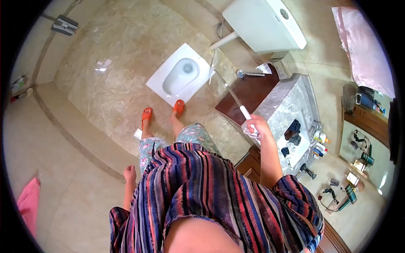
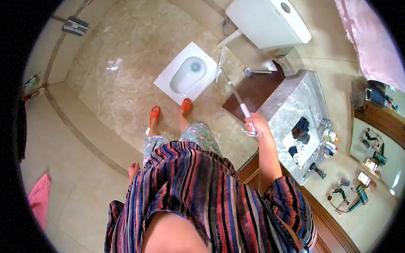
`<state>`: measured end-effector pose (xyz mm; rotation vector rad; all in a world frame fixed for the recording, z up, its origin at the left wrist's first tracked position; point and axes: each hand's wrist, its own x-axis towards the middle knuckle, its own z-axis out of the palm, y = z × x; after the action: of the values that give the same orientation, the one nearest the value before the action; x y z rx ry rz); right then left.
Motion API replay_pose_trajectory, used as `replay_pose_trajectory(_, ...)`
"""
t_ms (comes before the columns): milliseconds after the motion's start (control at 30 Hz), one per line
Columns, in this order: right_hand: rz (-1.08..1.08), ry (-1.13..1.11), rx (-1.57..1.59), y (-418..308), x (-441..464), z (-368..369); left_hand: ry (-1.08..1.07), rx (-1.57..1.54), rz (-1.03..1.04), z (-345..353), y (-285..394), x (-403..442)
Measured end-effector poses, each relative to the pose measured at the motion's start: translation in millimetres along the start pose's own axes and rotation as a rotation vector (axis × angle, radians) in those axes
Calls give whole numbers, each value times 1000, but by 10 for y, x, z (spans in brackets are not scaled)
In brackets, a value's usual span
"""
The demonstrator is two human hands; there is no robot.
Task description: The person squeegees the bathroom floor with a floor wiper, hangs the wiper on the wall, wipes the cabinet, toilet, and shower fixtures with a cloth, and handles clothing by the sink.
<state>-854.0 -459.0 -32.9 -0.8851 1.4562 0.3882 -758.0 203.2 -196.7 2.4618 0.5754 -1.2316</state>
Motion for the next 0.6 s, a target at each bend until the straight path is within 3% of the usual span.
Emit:
replay_pose_trajectory(67, -6, 18, 44, 104, -6, -48, -2, -10, 11, 48, -53, 21)
replay_pose_trajectory(200, -159, 180, -468, 320, 599, -254, -47, 66, 45, 63, 31, 158)
replay_pose_trajectory(367, -178, 362, -719, 500, 1464, -90, -16, 93, 161, -204, 515, 302)
replay_pose_trajectory(400, -241, 458, -887, 511, 1322, 137, -21, 69, 150, -233, 606, 320)
replay_pose_trajectory(567, -103, 434, -1007, 1126, 877, 586, -44, 183, 157, -350, 779, 526)
replay_pose_trajectory(600, -191, 420, -969, 1207, 749, 517, -56, 189, 163, -357, 741, 619)
